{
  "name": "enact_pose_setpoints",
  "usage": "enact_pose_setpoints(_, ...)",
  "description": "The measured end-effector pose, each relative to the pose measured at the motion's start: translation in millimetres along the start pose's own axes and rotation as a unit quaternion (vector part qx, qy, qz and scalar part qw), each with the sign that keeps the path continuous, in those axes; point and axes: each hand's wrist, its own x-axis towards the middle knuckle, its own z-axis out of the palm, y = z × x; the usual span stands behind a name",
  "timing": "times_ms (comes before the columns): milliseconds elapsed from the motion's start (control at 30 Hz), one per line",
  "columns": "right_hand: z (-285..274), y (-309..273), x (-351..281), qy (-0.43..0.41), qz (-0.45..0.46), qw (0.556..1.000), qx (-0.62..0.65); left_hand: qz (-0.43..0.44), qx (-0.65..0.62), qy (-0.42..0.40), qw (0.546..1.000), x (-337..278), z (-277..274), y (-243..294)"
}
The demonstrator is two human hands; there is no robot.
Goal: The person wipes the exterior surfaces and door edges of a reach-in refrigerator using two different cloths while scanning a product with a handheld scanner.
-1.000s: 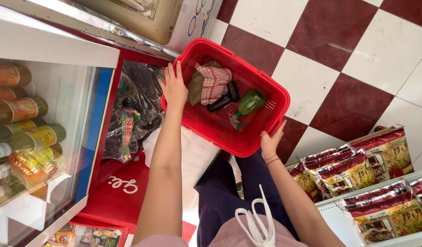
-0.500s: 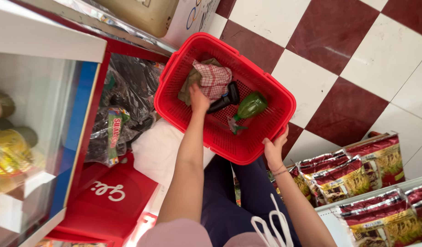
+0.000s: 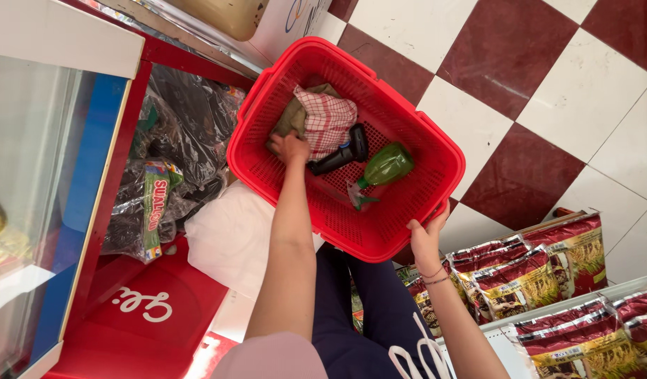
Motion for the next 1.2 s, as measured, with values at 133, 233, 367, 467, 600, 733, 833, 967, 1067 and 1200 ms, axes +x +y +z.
enact_pose_setpoints(133,1,6,3,0.036,-0.007,0.993,-0.109,0.012,-0.068,0.001,0.998,-1,-5,4)
enact_pose_setpoints(233,9,-3,-4,0.131,-0.026,0.945,-0.299,0.077,-0.316,0.022,0.945,-4,-15,15)
enact_pose_setpoints(367,35,-46,-15,0.117,-0.275,0.853,-0.428,0.156,-0.244,0.035,0.957,-45,-16,25)
enact_pose_setpoints(467,75,-82,0,0.023,-0.337,0.852,-0.4,0.261,-0.201,0.052,0.943,-99,-37,26)
enact_pose_setpoints(600,105,-120,27,-0.112,-0.374,0.881,-0.268,0.35,-0.195,0.075,0.913,-186,-113,44)
enact_pose_setpoints(733,108,-169,40,-0.264,-0.293,0.918,-0.036,0.369,-0.432,-0.114,0.815,-242,-191,61)
enact_pose_setpoints(833,93,-218,26,-0.433,-0.031,0.877,0.204,0.391,-0.501,-0.199,0.746,-291,-247,67)
enact_pose_setpoints(967,98,-263,-1,-0.456,0.19,0.812,0.311,0.41,-0.518,-0.251,0.708,-354,-298,66)
enact_pose_setpoints(1067,102,-289,-39,-0.482,0.143,0.818,0.28,0.476,-0.35,-0.086,0.802,-388,-329,39)
enact_pose_setpoints(1200,101,-336,-97,-0.484,-0.013,0.845,0.228,0.379,-0.166,-0.03,0.91,-424,-365,-11)
